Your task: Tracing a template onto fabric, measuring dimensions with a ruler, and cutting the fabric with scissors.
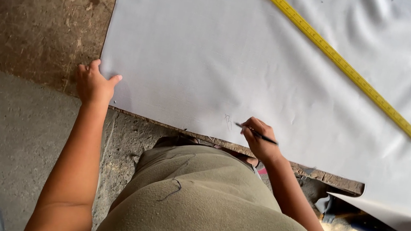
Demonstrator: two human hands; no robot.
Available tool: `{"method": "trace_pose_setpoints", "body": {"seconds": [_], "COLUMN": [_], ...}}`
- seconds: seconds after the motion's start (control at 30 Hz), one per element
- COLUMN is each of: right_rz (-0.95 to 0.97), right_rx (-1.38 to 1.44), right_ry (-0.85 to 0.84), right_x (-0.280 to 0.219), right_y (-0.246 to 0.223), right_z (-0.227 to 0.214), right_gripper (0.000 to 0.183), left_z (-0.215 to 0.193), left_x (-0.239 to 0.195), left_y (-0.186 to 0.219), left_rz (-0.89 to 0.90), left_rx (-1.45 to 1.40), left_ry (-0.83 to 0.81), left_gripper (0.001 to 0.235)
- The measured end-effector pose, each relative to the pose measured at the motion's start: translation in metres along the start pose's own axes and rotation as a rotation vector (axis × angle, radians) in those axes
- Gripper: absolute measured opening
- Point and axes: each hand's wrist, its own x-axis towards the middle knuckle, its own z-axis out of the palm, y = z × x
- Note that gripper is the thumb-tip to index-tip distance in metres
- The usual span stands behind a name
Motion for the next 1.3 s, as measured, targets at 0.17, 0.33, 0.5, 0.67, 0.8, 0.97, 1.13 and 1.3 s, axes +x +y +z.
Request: {"method": "trace_pose_setpoints", "body": {"seconds": [0.17,0.33,0.5,0.67,0.8,0.97,1.13,1.3], "right_rz": [-0.062,-0.037,-0.053,-0.128,0.037,0.120,0.064,0.176], "right_rx": [-0.049,-0.123,-0.110,-0.105,-0.124,-0.112,-0.140,-0.076], "right_ry": [0.040,-0.023,-0.016,0.072,-0.011,-0.011,0.127,0.097], "right_x": [0.003,0.002,0.000,-0.007,-0.019,-0.026,-0.027,-0.033], "right_y": [0.001,0.007,0.013,0.013,0.019,0.016,0.034,0.025], "right_z": [-0.002,-0.007,-0.003,-0.011,-0.017,-0.022,-0.016,-0.019], "right_gripper": [0.007,0.007,0.008,0.005,0.008,0.012,0.006,0.013], "left_z": [0.015,0.008,0.014,-0.007,-0.029,-0.029,-0.045,-0.045], "left_x": [0.010,0.003,0.006,0.001,-0.003,0.001,-0.010,-0.004], "left_y": [-0.006,0.000,-0.013,-0.021,-0.014,-0.012,0.001,-0.004], "left_rz": [-0.049,-0.046,-0.063,-0.070,-0.114,-0.109,-0.085,-0.073], "left_rx": [-0.090,-0.088,-0.106,-0.085,-0.188,-0.146,-0.049,-0.005], "left_ry": [-0.067,-0.135,-0.152,-0.153,-0.253,-0.268,-0.229,-0.207], "left_gripper": [0.061,0.058,0.058,0.056,0.067,0.067,0.059,0.055]}}
